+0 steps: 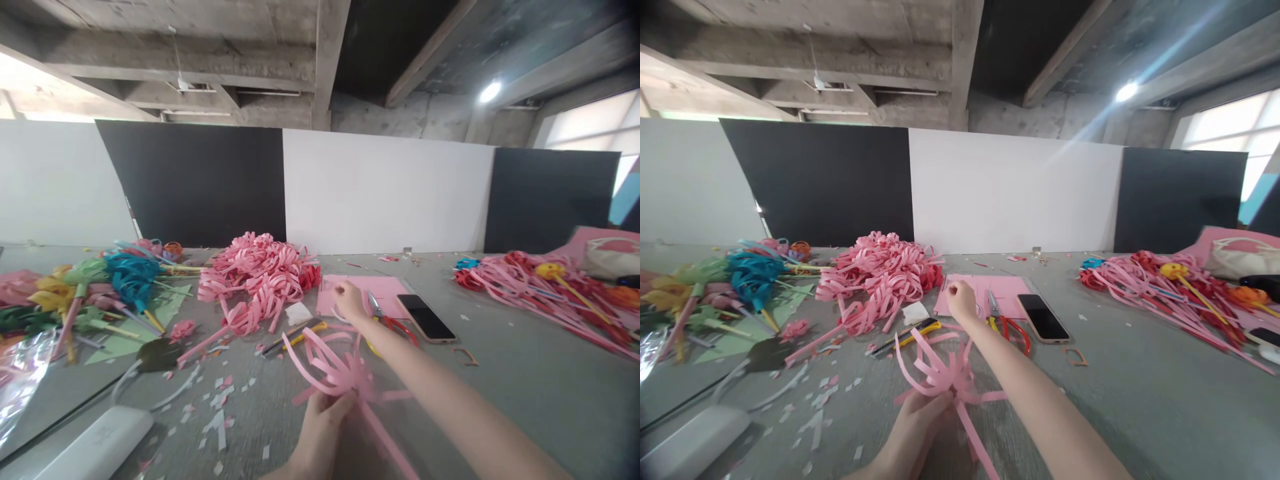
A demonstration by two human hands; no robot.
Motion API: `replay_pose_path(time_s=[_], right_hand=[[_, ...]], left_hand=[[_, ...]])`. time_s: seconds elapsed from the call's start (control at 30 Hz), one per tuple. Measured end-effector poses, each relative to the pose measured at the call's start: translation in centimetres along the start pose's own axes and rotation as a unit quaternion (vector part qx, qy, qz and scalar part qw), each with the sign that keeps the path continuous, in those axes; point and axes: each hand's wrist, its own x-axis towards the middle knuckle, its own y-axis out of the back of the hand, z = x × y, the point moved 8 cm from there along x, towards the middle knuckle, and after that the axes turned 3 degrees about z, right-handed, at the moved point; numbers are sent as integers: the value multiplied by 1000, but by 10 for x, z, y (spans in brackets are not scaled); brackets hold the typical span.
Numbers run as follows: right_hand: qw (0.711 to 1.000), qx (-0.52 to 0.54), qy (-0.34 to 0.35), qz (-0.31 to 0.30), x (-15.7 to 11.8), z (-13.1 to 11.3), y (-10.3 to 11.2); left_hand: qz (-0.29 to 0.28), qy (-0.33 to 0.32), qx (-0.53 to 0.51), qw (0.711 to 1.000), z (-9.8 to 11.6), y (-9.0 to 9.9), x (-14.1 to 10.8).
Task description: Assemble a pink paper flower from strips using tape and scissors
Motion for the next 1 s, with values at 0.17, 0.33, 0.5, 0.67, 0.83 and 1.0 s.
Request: replay_pose_path(time_s=[0.17, 0.33, 0.5, 0.67, 0.83, 1.0], right_hand=[[977, 152, -7, 149, 34, -7, 84], [912, 304, 99, 257, 6, -53, 194], [946, 269, 148, 103, -93, -88, 174], [965, 174, 197, -8, -166, -56, 91], [976, 165, 142, -14, -171, -24, 62], [974, 181, 136, -25, -158, -35, 77]], left_hand=[[17, 9, -30, 999, 2, 1, 0], [61, 28, -39, 997, 4, 7, 7], [70, 10, -69, 995, 10, 10, 16], [19, -8, -61, 998, 7, 11, 22], [92, 15, -107, 990, 0, 28, 25], [101, 12, -110, 989, 1, 30, 27]])
